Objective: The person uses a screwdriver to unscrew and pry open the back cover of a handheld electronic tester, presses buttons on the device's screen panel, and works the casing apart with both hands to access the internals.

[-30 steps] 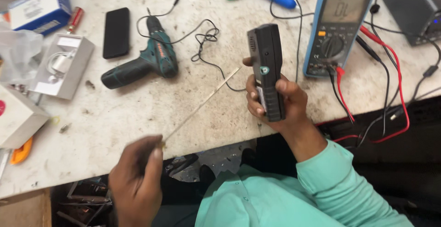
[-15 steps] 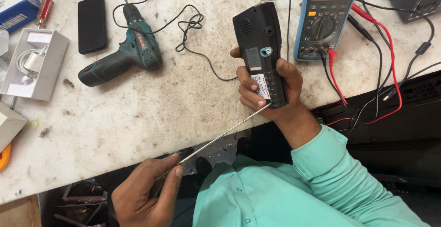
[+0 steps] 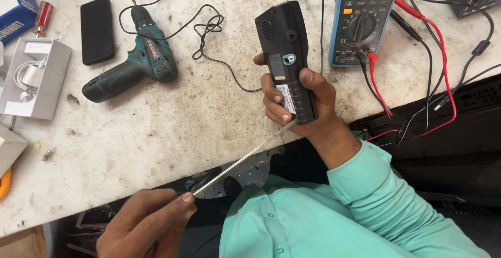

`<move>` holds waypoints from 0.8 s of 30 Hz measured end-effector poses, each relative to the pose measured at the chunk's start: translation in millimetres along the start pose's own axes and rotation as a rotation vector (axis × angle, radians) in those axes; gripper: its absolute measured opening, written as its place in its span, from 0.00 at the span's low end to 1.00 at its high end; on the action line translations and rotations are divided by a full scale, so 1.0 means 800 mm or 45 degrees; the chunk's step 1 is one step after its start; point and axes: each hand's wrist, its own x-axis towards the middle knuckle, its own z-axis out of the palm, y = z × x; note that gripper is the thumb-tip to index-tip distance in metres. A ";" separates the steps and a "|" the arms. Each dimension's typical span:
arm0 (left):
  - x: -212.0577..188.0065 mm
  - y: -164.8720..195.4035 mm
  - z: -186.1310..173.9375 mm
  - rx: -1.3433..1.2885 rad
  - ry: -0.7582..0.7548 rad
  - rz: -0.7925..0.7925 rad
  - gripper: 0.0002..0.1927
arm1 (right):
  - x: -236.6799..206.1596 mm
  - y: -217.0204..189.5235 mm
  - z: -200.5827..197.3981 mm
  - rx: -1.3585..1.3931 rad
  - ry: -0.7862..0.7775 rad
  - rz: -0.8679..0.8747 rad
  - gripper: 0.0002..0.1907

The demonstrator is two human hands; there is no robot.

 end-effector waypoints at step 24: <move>0.005 -0.037 0.028 -0.173 -0.427 -0.798 0.06 | 0.004 -0.003 -0.004 -0.128 0.035 0.084 0.44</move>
